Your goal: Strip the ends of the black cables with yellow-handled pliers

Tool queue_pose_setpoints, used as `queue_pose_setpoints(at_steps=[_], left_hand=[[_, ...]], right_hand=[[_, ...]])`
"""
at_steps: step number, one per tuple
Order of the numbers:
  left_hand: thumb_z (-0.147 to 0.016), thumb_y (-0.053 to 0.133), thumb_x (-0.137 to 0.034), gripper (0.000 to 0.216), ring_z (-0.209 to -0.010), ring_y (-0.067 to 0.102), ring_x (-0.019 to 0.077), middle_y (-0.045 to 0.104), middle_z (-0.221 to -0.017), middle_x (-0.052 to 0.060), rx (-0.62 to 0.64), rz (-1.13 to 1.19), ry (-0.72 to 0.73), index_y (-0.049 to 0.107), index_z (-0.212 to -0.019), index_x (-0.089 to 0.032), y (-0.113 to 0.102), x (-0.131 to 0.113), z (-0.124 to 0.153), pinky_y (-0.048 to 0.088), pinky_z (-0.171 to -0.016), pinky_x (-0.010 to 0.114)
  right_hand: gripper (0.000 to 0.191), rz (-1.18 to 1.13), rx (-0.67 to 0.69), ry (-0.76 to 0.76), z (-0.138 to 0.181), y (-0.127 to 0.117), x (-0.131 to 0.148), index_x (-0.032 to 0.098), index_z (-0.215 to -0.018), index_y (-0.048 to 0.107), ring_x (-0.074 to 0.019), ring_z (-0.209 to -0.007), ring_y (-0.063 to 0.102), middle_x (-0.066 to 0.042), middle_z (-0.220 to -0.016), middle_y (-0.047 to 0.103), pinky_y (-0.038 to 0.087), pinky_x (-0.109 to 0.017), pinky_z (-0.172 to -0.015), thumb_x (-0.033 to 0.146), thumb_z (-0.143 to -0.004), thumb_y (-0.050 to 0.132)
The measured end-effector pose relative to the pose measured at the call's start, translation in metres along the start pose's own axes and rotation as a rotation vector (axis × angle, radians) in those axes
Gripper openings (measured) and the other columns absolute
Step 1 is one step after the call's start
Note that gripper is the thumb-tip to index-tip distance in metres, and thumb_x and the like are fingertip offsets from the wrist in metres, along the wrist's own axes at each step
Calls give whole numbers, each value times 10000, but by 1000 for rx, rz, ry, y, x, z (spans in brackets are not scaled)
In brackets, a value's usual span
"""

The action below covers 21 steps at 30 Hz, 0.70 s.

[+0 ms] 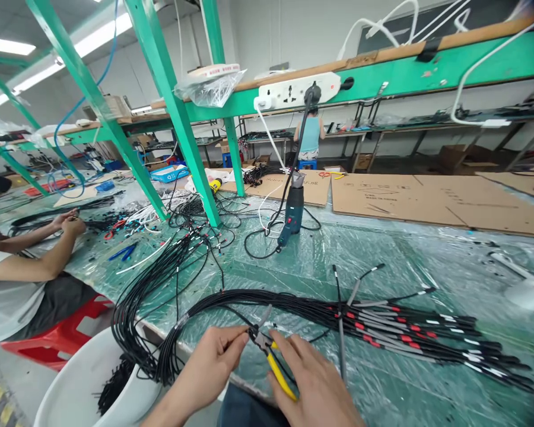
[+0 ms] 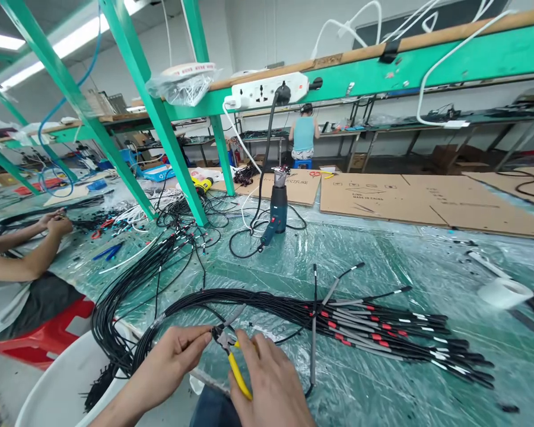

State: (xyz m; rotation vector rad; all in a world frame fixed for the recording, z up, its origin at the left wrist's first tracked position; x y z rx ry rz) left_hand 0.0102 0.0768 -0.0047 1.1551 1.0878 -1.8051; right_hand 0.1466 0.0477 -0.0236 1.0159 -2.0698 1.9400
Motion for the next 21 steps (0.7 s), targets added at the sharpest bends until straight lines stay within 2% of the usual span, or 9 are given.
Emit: queue_pose_setpoints(at_steps=[2,5,8,10,13,16,21], left_hand=[[-911,499,-489,414,-541,140,101,188,-578,-85,1,10,0,403,-624,-208,2,-1,-1,120,-488,266],[-898,497,-527,425,-522,142,98,193,-557,-91,-2,39,-1,427,-629,-206,4,-2,-2,119,-476,262],[-877,513,-562,439,-511,137,95,197,-545,-96,-9,58,-1,472,-641,-194,6,-2,-3,111,-470,259],[-867,527,-570,450,-507,136,93,198,-537,-97,-19,64,-1,460,-625,-196,7,-3,-2,108,-467,259],[-866,532,-568,455,-498,134,90,198,-519,-103,-24,72,-6,431,-612,-204,8,-2,-1,107,-464,259],[-865,538,-566,461,-482,144,86,222,-496,-106,-39,75,-17,410,-601,-210,7,3,-2,115,-460,257],[-861,535,-584,541,-426,197,71,318,-413,-86,-90,93,-48,373,-507,-209,3,13,-8,138,-454,258]], right_hand=[[517,-25,10,-7,0,0,-1,179,-1372,522,-301,-986,647,-146,-1145,642,527,-423,-815,251,-860,495],[461,-225,60,34,0,-1,-2,183,-1311,560,-236,-861,643,-79,-991,666,505,-339,-740,253,-858,512],[257,-587,174,116,1,6,-3,175,-1041,652,-148,-662,548,4,-743,579,423,-247,-594,328,-867,540],[317,-923,293,238,6,20,-5,160,-981,632,-109,-554,480,25,-678,520,365,-224,-507,443,-866,548],[529,-1325,417,430,15,38,-5,127,-1127,579,-92,-483,463,7,-688,547,315,-206,-434,558,-819,570],[565,-1318,410,438,15,35,-3,117,-1126,575,-84,-469,454,9,-676,545,311,-200,-422,574,-793,607],[417,-1061,328,349,11,16,2,170,-860,603,-68,-481,428,40,-649,481,324,-191,-433,585,-818,588]])
Point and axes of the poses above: each hand's wrist, its own z-axis away from the middle knuckle, its own y-axis out of the palm, x = y × z, the point moved 9 cm from there along -z, towards the middle knuckle
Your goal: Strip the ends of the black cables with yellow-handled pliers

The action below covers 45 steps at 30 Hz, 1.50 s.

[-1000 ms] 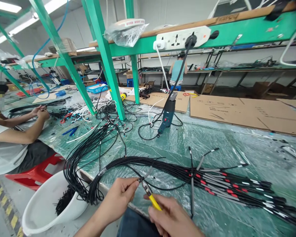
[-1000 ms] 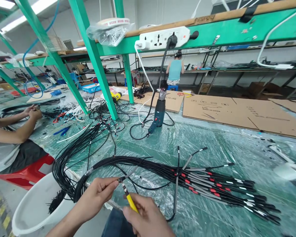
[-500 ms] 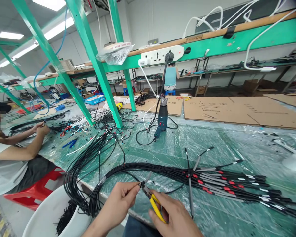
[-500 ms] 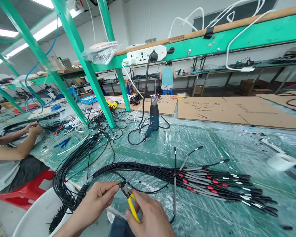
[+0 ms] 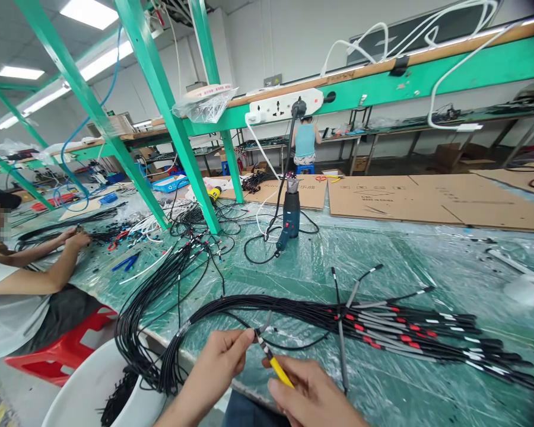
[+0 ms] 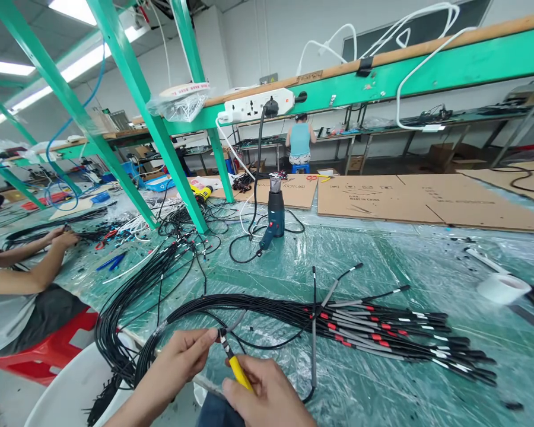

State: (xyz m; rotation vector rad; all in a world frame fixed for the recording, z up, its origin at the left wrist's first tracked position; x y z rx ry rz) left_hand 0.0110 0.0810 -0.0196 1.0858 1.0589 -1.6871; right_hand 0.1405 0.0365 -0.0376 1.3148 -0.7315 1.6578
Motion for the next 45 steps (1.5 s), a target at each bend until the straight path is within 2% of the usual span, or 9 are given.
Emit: queue_pose_setpoints(at_steps=[5,7,11,13,16,20,24,41,45], left_hand=[[-810,607,-570,492,-336,156,46,369,-358,-84,40,138,-73,470,-527,-192,4,7,1,87,-391,248],[-785,647,-548,492,-343,135,36,335,-350,-96,16,210,-84,450,-509,-192,3,9,1,76,-389,239],[-760,661,-540,449,-348,115,28,290,-375,-119,-43,390,-101,506,-553,-174,3,13,0,76,-381,221],[-765,660,-533,422,-348,110,23,275,-391,-129,-62,476,-95,546,-605,-160,3,13,0,92,-381,211],[-790,664,-501,370,-348,121,22,291,-402,-133,-81,568,-77,602,-719,-143,4,14,1,105,-385,202],[-829,650,-479,376,-344,140,22,322,-390,-117,-87,634,-46,591,-674,-141,8,14,3,117,-387,202],[-836,658,-470,514,-350,157,17,326,-383,-94,-90,645,-18,462,-480,-156,10,11,4,118,-392,206],[-829,648,-538,488,-419,190,51,363,-410,-81,-155,453,14,546,-556,-147,4,3,7,142,-434,221],[-805,659,-563,519,-430,181,56,356,-416,-78,-152,388,14,539,-513,-152,2,0,8,177,-450,220]], right_hand=[[553,-312,71,138,-3,11,-21,131,-1063,600,-83,-439,461,6,-650,563,281,-204,-418,600,-769,593],[551,-294,80,143,-4,12,-22,129,-1076,606,-93,-458,476,-11,-678,583,305,-209,-430,597,-789,557],[372,375,-151,-71,-2,-8,-1,185,-1113,638,-182,-720,611,-56,-888,652,480,-282,-643,410,-823,576],[444,698,-323,-204,5,-17,13,200,-1249,595,-259,-943,635,-99,-1062,664,507,-361,-806,318,-820,578],[547,963,-456,-362,14,-17,21,187,-1370,507,-303,-1085,616,-137,-1204,630,519,-420,-890,278,-834,569],[559,1127,-529,-495,21,-8,31,168,-1376,489,-288,-986,651,-136,-1131,641,564,-408,-829,268,-833,580],[571,1173,-523,-513,21,-3,40,163,-1383,467,-284,-961,649,-138,-1106,631,569,-408,-815,235,-826,573],[538,1229,-459,-473,12,-1,31,156,-1411,429,-269,-865,676,-130,-1040,644,571,-364,-696,209,-879,493],[459,1053,-397,-378,7,-5,28,180,-1333,514,-261,-832,662,-115,-1021,653,527,-348,-700,249,-880,486]])
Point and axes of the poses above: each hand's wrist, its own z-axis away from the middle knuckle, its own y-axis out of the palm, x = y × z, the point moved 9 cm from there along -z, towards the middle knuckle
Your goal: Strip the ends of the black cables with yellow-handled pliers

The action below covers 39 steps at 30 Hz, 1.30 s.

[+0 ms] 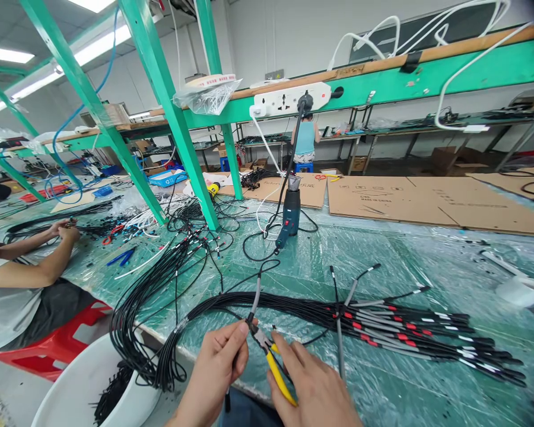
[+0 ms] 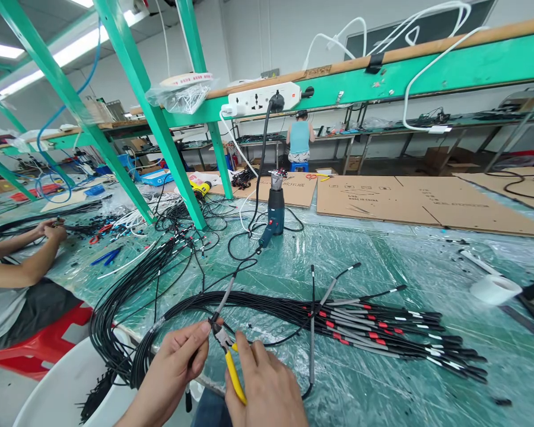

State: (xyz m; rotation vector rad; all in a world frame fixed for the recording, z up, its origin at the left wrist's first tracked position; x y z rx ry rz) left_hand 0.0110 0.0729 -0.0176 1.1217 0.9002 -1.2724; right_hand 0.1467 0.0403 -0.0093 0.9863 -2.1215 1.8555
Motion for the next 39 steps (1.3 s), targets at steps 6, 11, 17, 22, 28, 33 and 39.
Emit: queue_pose_setpoints(at_steps=[6,11,17,22,28,33,39], left_hand=[[-805,651,-549,576,-412,289,75,286,-356,-71,23,0,-25,488,-397,-177,-5,0,-5,295,-475,213],[-768,660,-545,446,-352,108,37,272,-376,-115,72,58,-118,546,-555,-171,-5,9,-7,89,-389,219],[-770,654,-561,579,-357,152,37,239,-359,-101,128,15,-120,381,-408,-201,-1,1,-1,89,-412,245],[-800,635,-537,546,-362,143,44,265,-356,-97,196,-66,-129,395,-439,-205,-1,-3,2,74,-411,251],[-804,643,-541,525,-363,123,41,297,-370,-99,311,-171,-169,383,-488,-213,-3,-7,3,59,-409,256],[-800,645,-566,533,-387,114,43,268,-401,-111,372,-232,-143,357,-519,-217,-2,-15,7,57,-416,257],[-831,618,-551,467,-434,117,58,202,-477,-123,370,-286,-99,401,-600,-207,1,-21,11,64,-433,252]], right_hand=[[282,-910,405,122,0,6,17,185,-842,583,-116,-555,443,42,-608,442,366,-225,-534,440,-891,474],[401,-516,214,97,-1,-20,2,224,-1215,613,-206,-802,606,-46,-933,636,486,-296,-712,325,-828,588],[543,65,-28,-101,-2,-33,5,212,-1359,528,-280,-952,631,-105,-1077,637,546,-439,-829,209,-818,584],[576,213,-53,-209,-5,-39,13,192,-1358,516,-290,-930,627,-108,-1077,630,553,-473,-815,190,-793,628],[571,215,77,-234,-8,-26,7,195,-1380,509,-312,-967,640,-123,-1111,634,551,-465,-796,170,-818,605],[408,-42,251,-77,-9,-21,4,215,-1246,612,-274,-898,655,-86,-1048,678,518,-375,-748,222,-838,602],[288,-714,529,129,-4,-11,17,187,-802,617,-104,-512,488,50,-579,514,372,-199,-501,393,-938,469]])
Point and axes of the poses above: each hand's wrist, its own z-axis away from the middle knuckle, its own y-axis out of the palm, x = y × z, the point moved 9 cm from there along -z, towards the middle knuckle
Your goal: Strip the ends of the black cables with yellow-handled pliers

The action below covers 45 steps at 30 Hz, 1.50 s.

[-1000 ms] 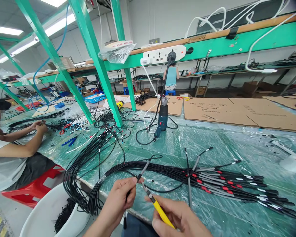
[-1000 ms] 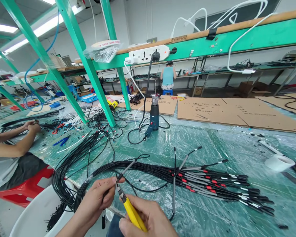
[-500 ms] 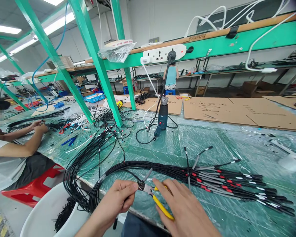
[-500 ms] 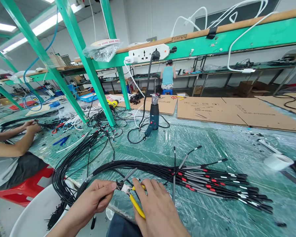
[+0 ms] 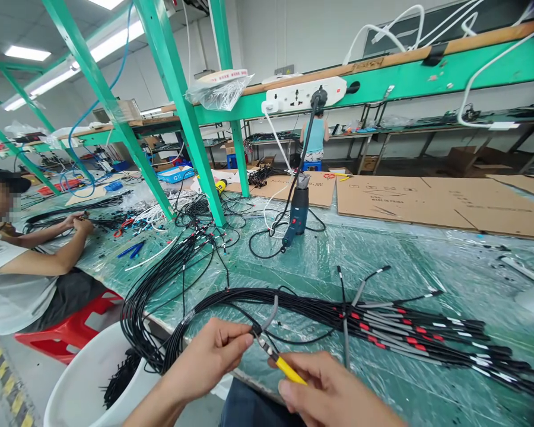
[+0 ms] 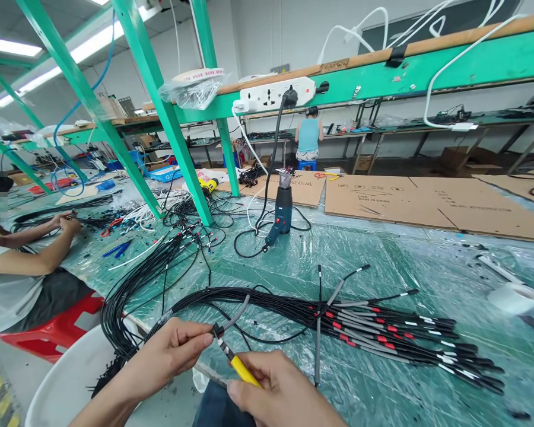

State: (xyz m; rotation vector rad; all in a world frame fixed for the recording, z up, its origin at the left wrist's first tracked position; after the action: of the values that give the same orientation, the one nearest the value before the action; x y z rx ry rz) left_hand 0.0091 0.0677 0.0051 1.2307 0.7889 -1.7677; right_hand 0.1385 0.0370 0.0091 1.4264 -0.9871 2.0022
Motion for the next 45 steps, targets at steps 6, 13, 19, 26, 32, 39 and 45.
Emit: queue_pose_setpoints(at_steps=[6,13,19,26,32,39,45], left_hand=[[-876,513,-466,404,-365,173,53,434,-413,-70,-31,-32,-33,440,-579,-201,-4,1,-1,99,-407,251],[-874,509,-458,378,-394,215,73,486,-434,-53,15,-121,-39,480,-601,-199,-2,-4,1,153,-438,255],[-895,521,-442,439,-440,271,85,478,-449,-46,30,-225,-11,450,-537,-198,-5,-7,2,202,-488,266],[-888,494,-429,353,-465,292,95,466,-457,-62,-31,-266,0,505,-630,-189,-4,-11,3,223,-508,256],[-890,476,-404,329,-473,307,100,468,-448,-64,-50,-310,-6,481,-634,-198,-3,-15,1,248,-522,249],[-900,475,-365,312,-483,354,105,502,-474,-55,-13,-326,-8,657,-783,-140,-3,-12,1,280,-545,245],[-893,492,-354,321,-481,361,102,521,-475,-46,3,-325,-20,705,-830,-124,-5,-8,1,267,-536,246]], right_hand=[[387,549,-263,-68,0,-9,2,212,-1202,639,-223,-804,653,-63,-959,694,509,-314,-710,271,-828,564],[599,1015,-423,-237,9,-11,21,177,-1343,559,-318,-929,659,-141,-1084,671,559,-460,-800,196,-750,636],[572,930,-304,-167,0,-12,12,183,-1378,533,-337,-991,654,-153,-1175,650,541,-464,-797,191,-808,590],[278,335,-76,-56,-2,-1,11,176,-918,706,-168,-680,618,8,-738,678,446,-228,-584,299,-936,457],[468,616,-245,-8,-4,-7,-1,192,-1272,623,-271,-882,661,-105,-1040,692,526,-372,-774,300,-820,570],[589,902,-306,-96,0,-10,4,222,-1398,523,-307,-1028,640,-136,-1179,637,539,-459,-882,243,-811,572],[592,929,-309,-137,2,-11,12,205,-1399,518,-300,-1045,630,-137,-1167,636,536,-456,-902,236,-812,589]])
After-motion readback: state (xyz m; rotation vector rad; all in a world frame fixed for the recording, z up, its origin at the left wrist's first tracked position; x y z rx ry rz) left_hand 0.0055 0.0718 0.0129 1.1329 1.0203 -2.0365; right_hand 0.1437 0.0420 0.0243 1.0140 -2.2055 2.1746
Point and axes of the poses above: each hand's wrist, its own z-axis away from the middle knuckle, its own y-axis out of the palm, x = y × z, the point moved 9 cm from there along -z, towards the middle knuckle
